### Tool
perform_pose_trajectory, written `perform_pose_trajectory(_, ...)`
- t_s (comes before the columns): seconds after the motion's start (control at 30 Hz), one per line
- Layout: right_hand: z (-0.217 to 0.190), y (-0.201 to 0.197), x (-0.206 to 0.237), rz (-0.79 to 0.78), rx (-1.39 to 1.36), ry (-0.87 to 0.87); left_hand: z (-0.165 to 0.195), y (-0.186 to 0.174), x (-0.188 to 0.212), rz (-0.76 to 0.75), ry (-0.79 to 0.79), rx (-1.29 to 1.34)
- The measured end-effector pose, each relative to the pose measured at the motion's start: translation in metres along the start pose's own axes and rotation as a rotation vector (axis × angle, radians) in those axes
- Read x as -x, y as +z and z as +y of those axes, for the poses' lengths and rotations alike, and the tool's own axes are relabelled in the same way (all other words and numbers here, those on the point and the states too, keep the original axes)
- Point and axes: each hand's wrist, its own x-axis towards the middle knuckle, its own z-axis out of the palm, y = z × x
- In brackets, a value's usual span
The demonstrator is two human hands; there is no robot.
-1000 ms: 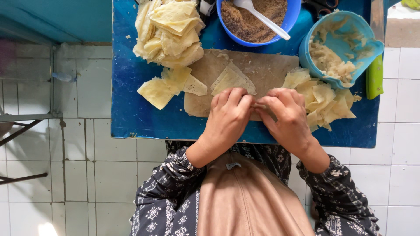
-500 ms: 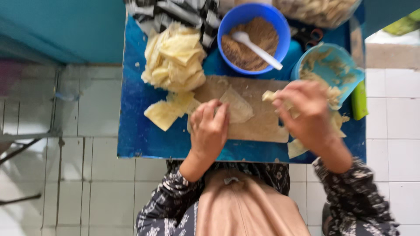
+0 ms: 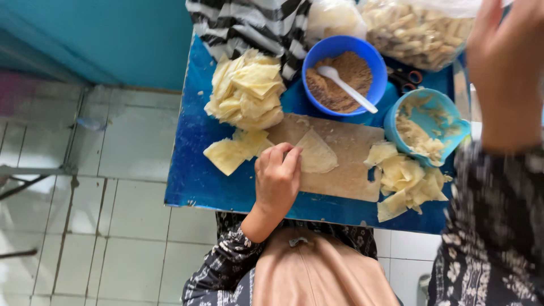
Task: The person sits at a blue table folding thin square pastry wrappers. They spoon a brown filling from a blue bowl onto a wrapper, fold the wrapper over the filling into a triangle, pinch the edges closed, and set the folded pastry on the board, repeating with more wrappers.
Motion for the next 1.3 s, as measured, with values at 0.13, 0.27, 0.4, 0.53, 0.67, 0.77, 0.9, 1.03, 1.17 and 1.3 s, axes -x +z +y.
perform_pose_trajectory(0.13,-0.111,-0.026,0.060,-0.636,-0.272,-0.328,-0.007,-0.005,-0.004,-0.015,-0.050,0.039)
perform_pose_trajectory(0.27,-0.167,-0.009,0.115,-0.665,-0.270,-0.351,-0.007,0.000,-0.009,-0.047,-0.050,-0.066)
perform_pose_trajectory(0.4,-0.167,0.001,0.131,-0.664,-0.187,-0.418,-0.011,0.016,-0.026,-0.137,-0.077,-0.195)
perform_pose_trajectory(0.53,-0.164,-0.006,0.131,-0.658,-0.083,-0.554,-0.012,0.027,-0.034,-0.151,-0.098,-0.258)
perform_pose_trajectory(0.67,-0.161,-0.025,0.138,-0.668,-0.046,-0.541,-0.017,0.033,-0.031,-0.131,-0.094,-0.264)
perform_pose_trajectory(0.77,-0.158,-0.045,0.150,-0.736,-0.003,-0.496,-0.015,0.035,-0.028,-0.140,-0.078,-0.314)
perform_pose_trajectory(0.9,-0.154,-0.065,0.162,-0.703,-0.068,-0.269,0.003,0.023,-0.008,-0.086,0.017,-0.332)
perform_pose_trajectory(1.03,-0.139,-0.067,0.150,-0.597,-0.090,0.038,0.031,0.011,0.016,-0.177,0.027,-0.158)
perform_pose_trajectory(1.17,-0.120,-0.045,0.120,-0.496,-0.078,0.154,0.045,0.013,0.022,-0.184,0.059,-0.078)
perform_pose_trajectory(1.3,-0.118,-0.040,0.109,-0.561,-0.148,0.139,0.059,0.021,0.030,-0.154,0.187,0.046)
